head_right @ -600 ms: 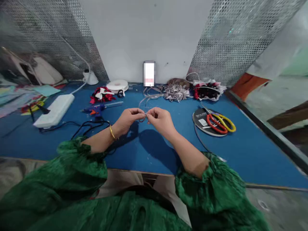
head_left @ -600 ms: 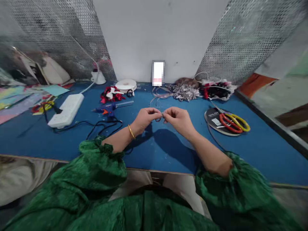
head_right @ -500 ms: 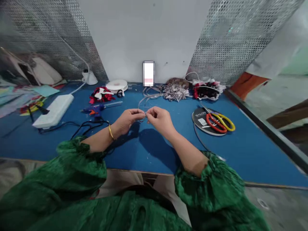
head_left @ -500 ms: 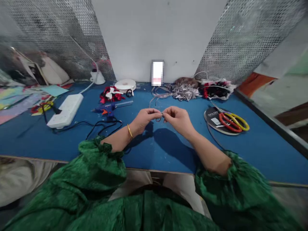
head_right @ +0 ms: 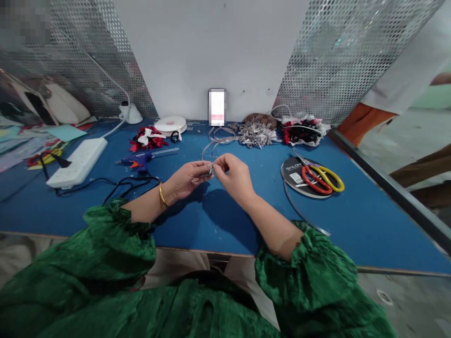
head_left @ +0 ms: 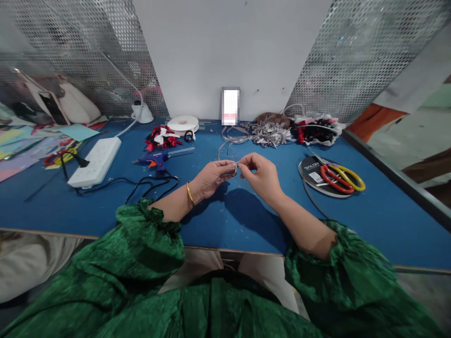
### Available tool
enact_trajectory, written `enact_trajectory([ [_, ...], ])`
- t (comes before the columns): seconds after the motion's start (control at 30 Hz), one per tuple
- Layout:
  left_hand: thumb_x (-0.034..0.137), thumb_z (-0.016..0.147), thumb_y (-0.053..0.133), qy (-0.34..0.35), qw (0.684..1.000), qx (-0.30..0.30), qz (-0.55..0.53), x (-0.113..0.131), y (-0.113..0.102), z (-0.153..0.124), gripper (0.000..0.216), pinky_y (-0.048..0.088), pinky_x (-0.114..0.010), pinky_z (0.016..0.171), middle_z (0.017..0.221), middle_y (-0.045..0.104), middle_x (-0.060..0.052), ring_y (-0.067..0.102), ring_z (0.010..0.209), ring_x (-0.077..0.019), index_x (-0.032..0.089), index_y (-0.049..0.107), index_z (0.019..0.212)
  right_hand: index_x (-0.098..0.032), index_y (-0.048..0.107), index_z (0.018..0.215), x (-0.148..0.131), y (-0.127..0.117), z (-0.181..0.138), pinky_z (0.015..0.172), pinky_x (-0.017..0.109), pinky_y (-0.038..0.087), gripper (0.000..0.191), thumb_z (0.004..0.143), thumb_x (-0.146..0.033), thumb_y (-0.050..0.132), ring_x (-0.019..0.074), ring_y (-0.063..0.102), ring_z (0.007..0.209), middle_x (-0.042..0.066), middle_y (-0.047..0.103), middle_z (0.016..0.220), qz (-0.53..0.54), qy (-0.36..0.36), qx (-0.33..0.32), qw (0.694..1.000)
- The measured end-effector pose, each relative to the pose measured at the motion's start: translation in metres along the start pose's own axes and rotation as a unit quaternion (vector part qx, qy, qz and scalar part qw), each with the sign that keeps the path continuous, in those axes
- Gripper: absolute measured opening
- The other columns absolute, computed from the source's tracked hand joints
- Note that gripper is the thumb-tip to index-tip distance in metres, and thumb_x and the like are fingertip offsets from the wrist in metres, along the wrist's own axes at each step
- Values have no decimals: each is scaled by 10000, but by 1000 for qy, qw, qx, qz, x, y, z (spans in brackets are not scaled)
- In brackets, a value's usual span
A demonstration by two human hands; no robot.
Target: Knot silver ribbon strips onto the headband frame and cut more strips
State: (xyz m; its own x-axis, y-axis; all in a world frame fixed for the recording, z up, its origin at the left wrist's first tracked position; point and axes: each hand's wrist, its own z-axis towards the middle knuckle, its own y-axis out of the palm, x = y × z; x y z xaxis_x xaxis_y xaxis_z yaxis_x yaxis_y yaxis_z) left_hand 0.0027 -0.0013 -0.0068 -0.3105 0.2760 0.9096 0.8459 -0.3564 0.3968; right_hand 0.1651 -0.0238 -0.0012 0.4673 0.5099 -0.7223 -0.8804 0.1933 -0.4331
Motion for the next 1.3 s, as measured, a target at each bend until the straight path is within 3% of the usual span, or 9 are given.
enact_trajectory([
  [0.3, 312, 639, 783, 93, 991, 69, 71, -1, 2, 1, 216, 415, -276, 743, 718, 645, -23, 533, 699, -106, 134, 728, 748, -196, 638, 787, -1, 0, -2, 635, 267, 450, 109, 854, -155, 562, 138, 562, 641, 13, 617, 713, -57, -76, 26, 995],
  [0.43, 319, 662, 760, 136, 979, 97, 114, -1, 3, 1, 194, 429, -284, 746, 714, 661, -27, 548, 703, -117, 142, 730, 735, -201, 674, 821, 0, 0, -2, 637, 274, 458, 97, 865, -196, 588, 146, 574, 640, 22, 640, 729, -60, -77, 34, 995],
  [0.63, 294, 707, 720, 190, 962, 97, 167, -1, 9, -4, 148, 448, -271, 678, 647, 643, -13, 554, 641, -115, 147, 714, 702, -203, 670, 765, -2, 0, -2, 622, 272, 444, 124, 864, -206, 595, 148, 570, 627, 18, 634, 687, -79, -66, 36, 994],
  [0.93, 293, 735, 693, 212, 943, 105, 236, -5, 9, -4, 141, 476, -283, 692, 656, 659, -23, 577, 640, -126, 155, 720, 724, -194, 570, 721, 2, 1, -4, 601, 255, 393, 141, 857, -165, 543, 137, 544, 642, 25, 598, 728, -175, -121, 24, 977],
  [1.07, 279, 723, 698, 218, 921, 121, 300, -2, 9, -8, 132, 483, -308, 748, 742, 707, -48, 617, 712, -160, 167, 746, 772, -201, 556, 735, 0, -1, -4, 591, 263, 375, 150, 878, -192, 516, 145, 531, 640, 38, 595, 740, -216, -131, 9, 968],
  [1.17, 261, 722, 692, 245, 887, 141, 365, 1, 9, -10, 118, 468, -317, 771, 765, 713, -44, 617, 736, -170, 187, 758, 786, -201, 560, 742, -3, -2, -4, 582, 269, 366, 138, 870, -186, 512, 146, 519, 627, 43, 599, 747, -231, -132, -1, 964],
  [1.3, 258, 720, 693, 257, 865, 156, 402, 2, 8, -10, 113, 453, -308, 759, 745, 703, -37, 601, 734, -167, 196, 761, 785, -202, 559, 707, -3, 0, -3, 587, 258, 391, 120, 816, -152, 543, 140, 534, 630, 23, 599, 708, -151, -80, 16, 985],
])
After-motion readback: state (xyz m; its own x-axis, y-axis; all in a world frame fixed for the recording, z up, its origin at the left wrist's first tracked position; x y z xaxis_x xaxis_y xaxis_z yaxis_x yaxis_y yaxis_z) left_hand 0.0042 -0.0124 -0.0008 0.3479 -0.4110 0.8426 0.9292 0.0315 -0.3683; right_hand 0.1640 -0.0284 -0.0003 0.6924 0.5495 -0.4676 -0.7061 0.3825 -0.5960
